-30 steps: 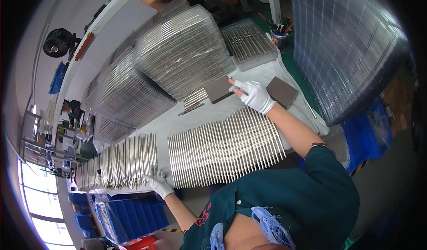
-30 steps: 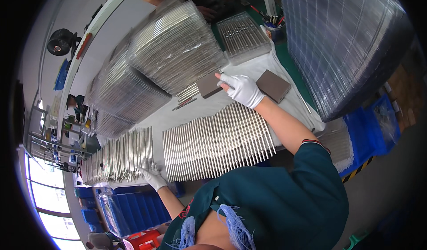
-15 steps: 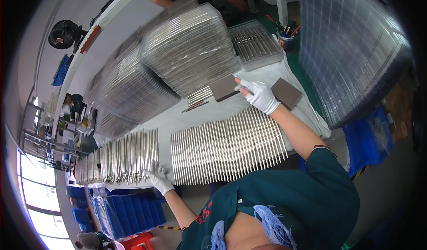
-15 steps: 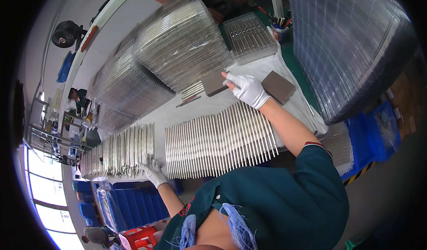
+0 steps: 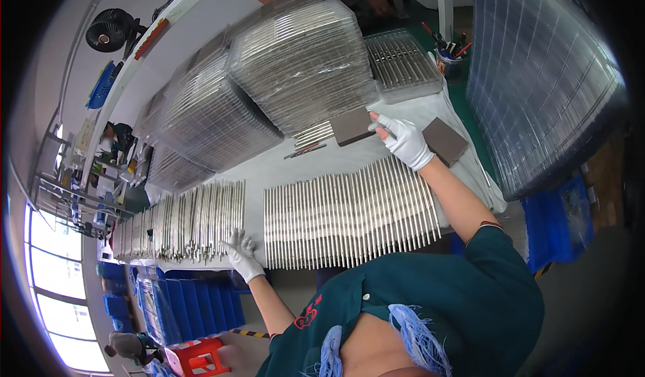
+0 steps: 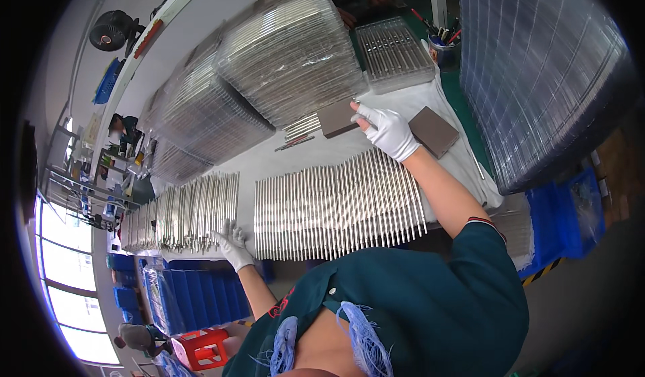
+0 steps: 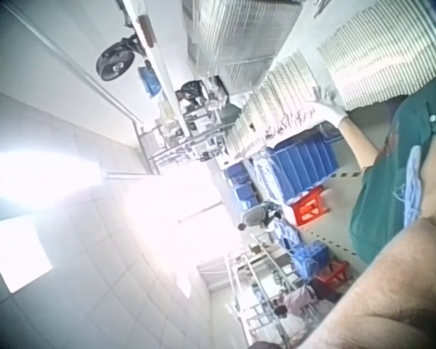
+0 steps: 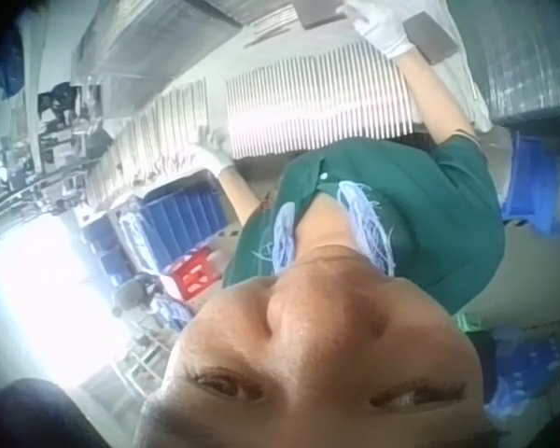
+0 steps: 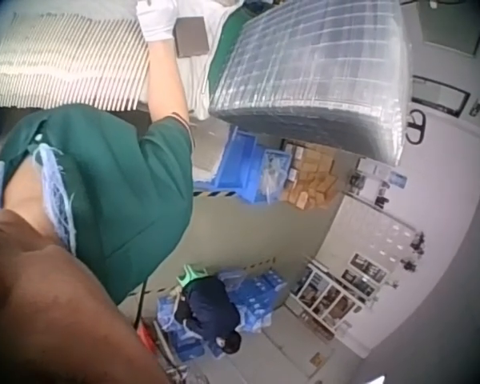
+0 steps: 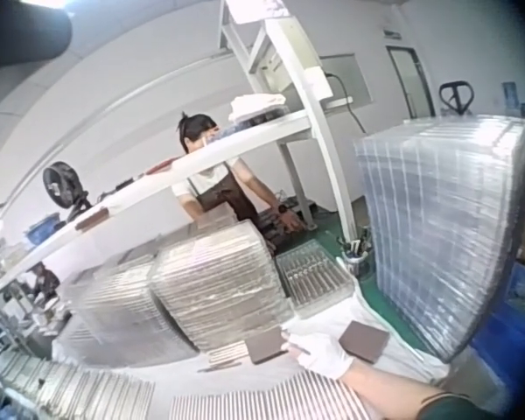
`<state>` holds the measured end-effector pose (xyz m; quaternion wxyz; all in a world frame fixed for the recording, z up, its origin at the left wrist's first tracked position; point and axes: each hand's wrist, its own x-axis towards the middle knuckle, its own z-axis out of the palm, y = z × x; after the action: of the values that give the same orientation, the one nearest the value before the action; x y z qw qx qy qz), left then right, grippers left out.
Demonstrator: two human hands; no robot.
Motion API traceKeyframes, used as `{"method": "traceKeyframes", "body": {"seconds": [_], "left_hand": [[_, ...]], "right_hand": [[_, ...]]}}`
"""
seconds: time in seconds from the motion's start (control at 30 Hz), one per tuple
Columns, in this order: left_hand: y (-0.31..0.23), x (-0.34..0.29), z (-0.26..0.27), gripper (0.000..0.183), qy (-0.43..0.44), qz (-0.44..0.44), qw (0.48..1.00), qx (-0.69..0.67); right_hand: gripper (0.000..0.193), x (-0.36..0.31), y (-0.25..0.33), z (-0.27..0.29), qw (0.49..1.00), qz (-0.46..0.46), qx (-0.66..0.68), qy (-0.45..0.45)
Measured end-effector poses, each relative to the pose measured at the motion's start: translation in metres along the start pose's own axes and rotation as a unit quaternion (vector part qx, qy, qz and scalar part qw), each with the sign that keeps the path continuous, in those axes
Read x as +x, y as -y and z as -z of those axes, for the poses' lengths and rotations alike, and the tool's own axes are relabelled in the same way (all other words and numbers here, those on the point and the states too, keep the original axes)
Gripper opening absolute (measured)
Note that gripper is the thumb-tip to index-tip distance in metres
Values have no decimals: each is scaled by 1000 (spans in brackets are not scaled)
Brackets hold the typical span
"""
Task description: Organizing and bundling thin metal rods using rubber bands on a factory floor.
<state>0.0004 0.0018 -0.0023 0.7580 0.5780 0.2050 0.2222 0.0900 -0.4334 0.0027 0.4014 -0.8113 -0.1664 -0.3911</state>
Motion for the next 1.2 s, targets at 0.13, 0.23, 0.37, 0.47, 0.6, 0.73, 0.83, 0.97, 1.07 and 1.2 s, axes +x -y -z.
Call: {"method": "traceKeyframes", "body": {"seconds": [0.13, 0.23, 0.37, 0.47, 0.6, 0.73, 0.83, 0.97, 1.07, 1.2], "left_hand": [[2, 3, 3, 73, 5, 5, 1000, -10], [1, 1, 0, 73, 2, 1, 1000, 4], [2, 3, 4, 73, 17, -2, 1000, 20], [1, 0, 2, 72, 11, -8, 999, 33], [-1, 2, 0, 72, -1, 17, 1000, 10], [0, 1, 3, 72, 17, 8, 1000, 21], [0, 0, 2, 72, 17, -1, 999, 34], [3, 3, 5, 73, 13, 4, 999, 38], [-1, 0, 2, 74, 13, 5, 999, 41], [2, 3, 6, 75, 13, 4, 999, 37]], "right_hand": [[37, 0, -2, -1, 1000, 2, -2, 0], [36, -1, -3, -2, 1000, 2, -13, 2], [35, 0, -4, -2, 1000, -1, -4, 2], [34, 0, -1, -2, 1000, 0, -6, 4], [33, 0, -3, -3, 1000, 1, -12, 0], [33, 1, -1, -1, 1000, 13, -21, -9], [32, 0, -3, -2, 999, 8, -35, -1], [30, 0, 1, 0, 999, 5, -44, 27], [30, 0, 3, 2, 999, 5, -35, 23], [30, 0, 4, 1, 1000, 10, -20, 14]]}}
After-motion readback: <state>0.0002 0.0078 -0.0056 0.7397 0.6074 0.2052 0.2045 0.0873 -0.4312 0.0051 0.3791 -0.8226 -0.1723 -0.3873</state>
